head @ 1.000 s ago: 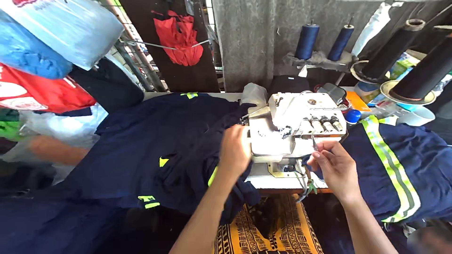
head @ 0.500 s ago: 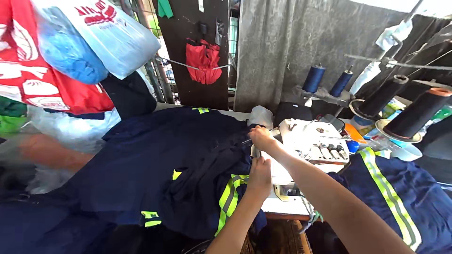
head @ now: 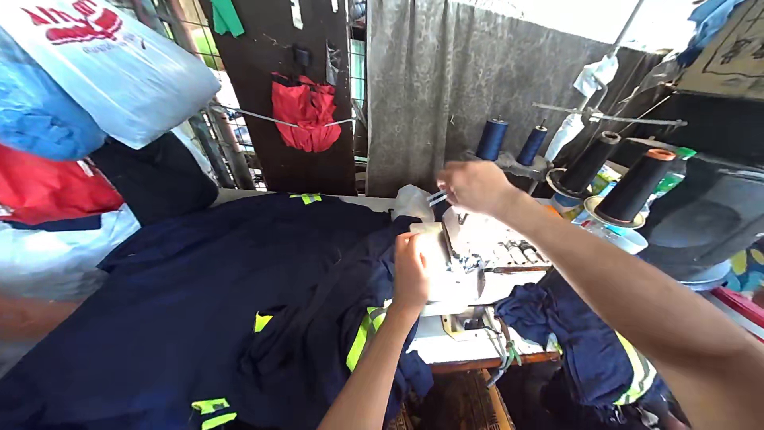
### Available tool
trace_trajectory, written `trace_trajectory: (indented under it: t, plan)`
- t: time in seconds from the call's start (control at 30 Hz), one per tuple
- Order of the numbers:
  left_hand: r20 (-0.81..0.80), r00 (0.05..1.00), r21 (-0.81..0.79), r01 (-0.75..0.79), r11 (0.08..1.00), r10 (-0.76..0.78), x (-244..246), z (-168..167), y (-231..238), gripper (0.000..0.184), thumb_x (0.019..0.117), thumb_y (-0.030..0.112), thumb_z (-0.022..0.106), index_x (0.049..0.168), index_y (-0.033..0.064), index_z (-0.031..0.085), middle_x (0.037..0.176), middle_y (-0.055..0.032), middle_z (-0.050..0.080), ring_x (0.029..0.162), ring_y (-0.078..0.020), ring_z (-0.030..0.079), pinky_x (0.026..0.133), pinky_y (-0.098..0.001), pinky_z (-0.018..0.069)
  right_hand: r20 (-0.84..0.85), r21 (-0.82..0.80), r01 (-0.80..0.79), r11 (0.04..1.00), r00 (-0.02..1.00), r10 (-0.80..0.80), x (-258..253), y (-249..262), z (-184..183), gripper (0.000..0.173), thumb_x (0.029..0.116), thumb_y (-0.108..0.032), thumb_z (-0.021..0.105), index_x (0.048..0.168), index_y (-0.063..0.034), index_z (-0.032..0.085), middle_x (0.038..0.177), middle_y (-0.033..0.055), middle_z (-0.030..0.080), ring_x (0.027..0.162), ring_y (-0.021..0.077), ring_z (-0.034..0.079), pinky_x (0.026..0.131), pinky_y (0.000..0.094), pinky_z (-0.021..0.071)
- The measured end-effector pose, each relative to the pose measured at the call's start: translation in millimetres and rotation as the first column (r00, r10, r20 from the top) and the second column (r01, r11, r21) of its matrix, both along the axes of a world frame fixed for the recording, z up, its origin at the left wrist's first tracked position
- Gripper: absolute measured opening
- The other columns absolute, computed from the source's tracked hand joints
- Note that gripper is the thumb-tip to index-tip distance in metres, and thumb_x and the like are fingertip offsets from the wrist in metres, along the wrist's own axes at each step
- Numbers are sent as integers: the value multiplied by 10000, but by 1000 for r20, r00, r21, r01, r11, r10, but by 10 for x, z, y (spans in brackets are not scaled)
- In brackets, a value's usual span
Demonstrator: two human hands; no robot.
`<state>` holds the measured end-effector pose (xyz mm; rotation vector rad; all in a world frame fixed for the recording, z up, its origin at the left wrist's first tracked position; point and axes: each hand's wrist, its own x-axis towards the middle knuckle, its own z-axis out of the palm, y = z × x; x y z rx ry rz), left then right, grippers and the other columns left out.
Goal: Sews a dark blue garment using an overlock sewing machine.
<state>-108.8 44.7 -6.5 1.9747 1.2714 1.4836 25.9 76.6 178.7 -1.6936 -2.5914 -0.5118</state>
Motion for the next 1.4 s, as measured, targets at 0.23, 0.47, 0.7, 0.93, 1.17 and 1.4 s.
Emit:
trace_trajectory:
  t: [0.23,0.47,0.7,0.93,1.17,1.4]
  plan:
    - [20,998,-63,67,996,-66,436,-249,-61,467,807,64,748,1226,-115,643,1279,-288,630,1248,-389,591,1093,-457,462,13,-492,217,843,970,-243,481,663,-232,542,1016,-455,616,1062,77,711,1087,296,683,1099,464,641,958,661,460]
    - [-42,998,-137,-54,989,49,528,-251,-91,494,796,83,764,1233,-116,647,1362,-344,556,1324,-433,523,1135,-460,414,-253,-663,23,748,934,-254,729,686,-280,533,997,-473,635,938,53,698,862,181,661,814,282,625,787,528,494]
    - [-71,997,-44,0,999,-3,428,-282,-85,124,845,44,706,899,-59,748,1095,-272,704,1142,-411,653,1028,-490,508,-247,-527,-80,846,967,-63,698,468,-165,366,881,-343,816,848,6,710,772,135,648,747,265,620,718,510,491]
    - [-181,979,30,105,994,-98,420,-297,-104,164,866,22,679,987,-67,745,1074,-229,723,1075,-358,693,978,-465,541,-63,-472,-19,881,998,-12,613,393,-124,406,934,-405,748,846,-12,699,812,137,649,833,301,634,773,538,485]
    - [-234,953,-35,188,981,-191,314,-231,-86,206,879,57,697,1042,-58,747,1133,-246,706,1144,-356,661,1052,-453,493,-31,-534,184,825,971,-237,460,390,-93,541,896,-424,790,1131,54,692,1122,276,670,1099,432,635,926,655,472]
    - [-512,856,-285,-87,955,-75,308,-11,182,401,959,97,626,1338,-35,607,1427,-255,530,1319,-399,522,1098,-488,444,-182,37,-93,995,978,98,95,-99,48,631,817,-439,843,1306,-88,656,1251,212,615,1157,391,607,930,555,505]
